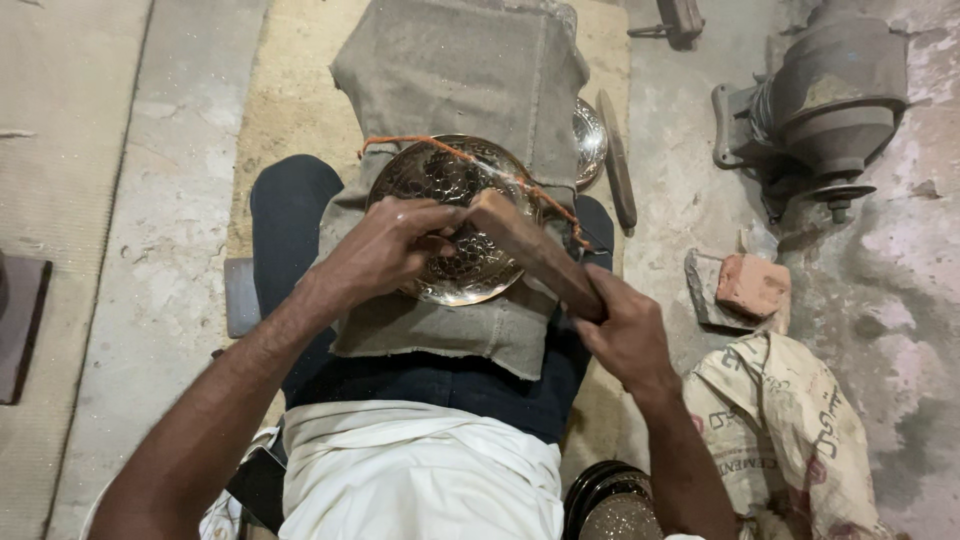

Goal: The person sits on the floor with an ornate brass plate resting on a sandbag on their lap. They hold a metal punch against the plate's decorative pattern with one hand and repeatedly strike the punch with a wooden mallet held in the other hand, repositioning the punch across the patterned surface to work the design.

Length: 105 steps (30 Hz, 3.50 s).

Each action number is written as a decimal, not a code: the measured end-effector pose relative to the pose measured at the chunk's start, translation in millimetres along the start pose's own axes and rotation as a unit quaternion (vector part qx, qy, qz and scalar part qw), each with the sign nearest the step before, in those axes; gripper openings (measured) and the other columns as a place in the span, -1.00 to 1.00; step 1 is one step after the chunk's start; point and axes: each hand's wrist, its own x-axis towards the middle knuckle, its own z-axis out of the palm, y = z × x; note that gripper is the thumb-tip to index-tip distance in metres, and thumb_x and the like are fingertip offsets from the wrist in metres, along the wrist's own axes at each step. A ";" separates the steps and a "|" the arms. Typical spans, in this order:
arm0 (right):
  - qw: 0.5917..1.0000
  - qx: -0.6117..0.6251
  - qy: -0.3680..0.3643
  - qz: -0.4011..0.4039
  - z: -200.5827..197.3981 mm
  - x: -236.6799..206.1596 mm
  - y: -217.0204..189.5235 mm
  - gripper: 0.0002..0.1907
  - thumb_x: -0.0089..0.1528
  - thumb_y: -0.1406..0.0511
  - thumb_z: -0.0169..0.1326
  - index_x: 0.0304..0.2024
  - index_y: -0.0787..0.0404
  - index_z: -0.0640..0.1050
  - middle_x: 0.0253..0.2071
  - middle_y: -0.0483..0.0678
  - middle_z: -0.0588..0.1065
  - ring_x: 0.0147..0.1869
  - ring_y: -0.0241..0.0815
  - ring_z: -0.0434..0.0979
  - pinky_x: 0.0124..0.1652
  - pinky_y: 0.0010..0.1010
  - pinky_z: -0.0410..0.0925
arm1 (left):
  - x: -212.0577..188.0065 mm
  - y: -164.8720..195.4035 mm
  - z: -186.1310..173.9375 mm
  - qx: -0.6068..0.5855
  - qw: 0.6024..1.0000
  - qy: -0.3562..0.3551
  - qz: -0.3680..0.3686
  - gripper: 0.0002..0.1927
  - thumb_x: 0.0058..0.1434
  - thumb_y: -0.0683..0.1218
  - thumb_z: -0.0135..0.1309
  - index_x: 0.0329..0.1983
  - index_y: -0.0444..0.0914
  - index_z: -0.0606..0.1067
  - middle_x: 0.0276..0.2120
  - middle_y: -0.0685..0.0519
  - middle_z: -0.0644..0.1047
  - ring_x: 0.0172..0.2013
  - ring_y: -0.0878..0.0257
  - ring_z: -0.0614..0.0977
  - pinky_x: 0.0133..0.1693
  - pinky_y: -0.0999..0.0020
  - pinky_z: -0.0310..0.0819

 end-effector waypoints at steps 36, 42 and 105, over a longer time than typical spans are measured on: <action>0.901 0.400 -0.042 0.160 48.6 -70.8 -20.9 -0.44 0.31 0.07 0.04 0.19 0.29 0.30 -0.42 -0.07 0.45 -0.50 -0.29 0.50 -0.53 -0.39 0.53 | 25.8 2.3 -21.0 -0.004 0.993 -0.086 0.085 -0.66 0.19 -0.29 0.15 0.04 -0.22 0.57 -0.23 -0.03 0.70 -0.27 0.15 0.75 -0.22 0.20 0.70; 0.899 0.406 -0.028 0.161 53.9 -78.5 -20.1 -0.58 0.35 0.03 0.02 -0.08 0.26 0.36 -0.50 -0.13 0.46 -0.52 -0.33 0.50 -0.53 -0.42 0.53 | 28.9 1.4 -17.4 -0.009 0.986 -0.081 0.143 -0.63 0.19 -0.35 0.10 0.05 -0.21 0.57 -0.20 -0.02 0.69 -0.24 0.17 0.74 -0.24 0.26 0.73; 0.938 0.252 -0.102 0.216 45.8 -88.0 -35.5 -0.46 0.31 -0.04 0.00 -0.08 0.33 0.36 -0.52 -0.03 0.35 -0.53 -0.18 0.35 -0.55 -0.35 0.37 | 33.5 16.7 -25.7 0.046 0.987 -0.103 0.116 -0.46 0.10 -0.40 0.08 0.11 -0.12 0.59 -0.18 0.00 0.70 -0.38 0.26 0.72 -0.44 0.36 0.68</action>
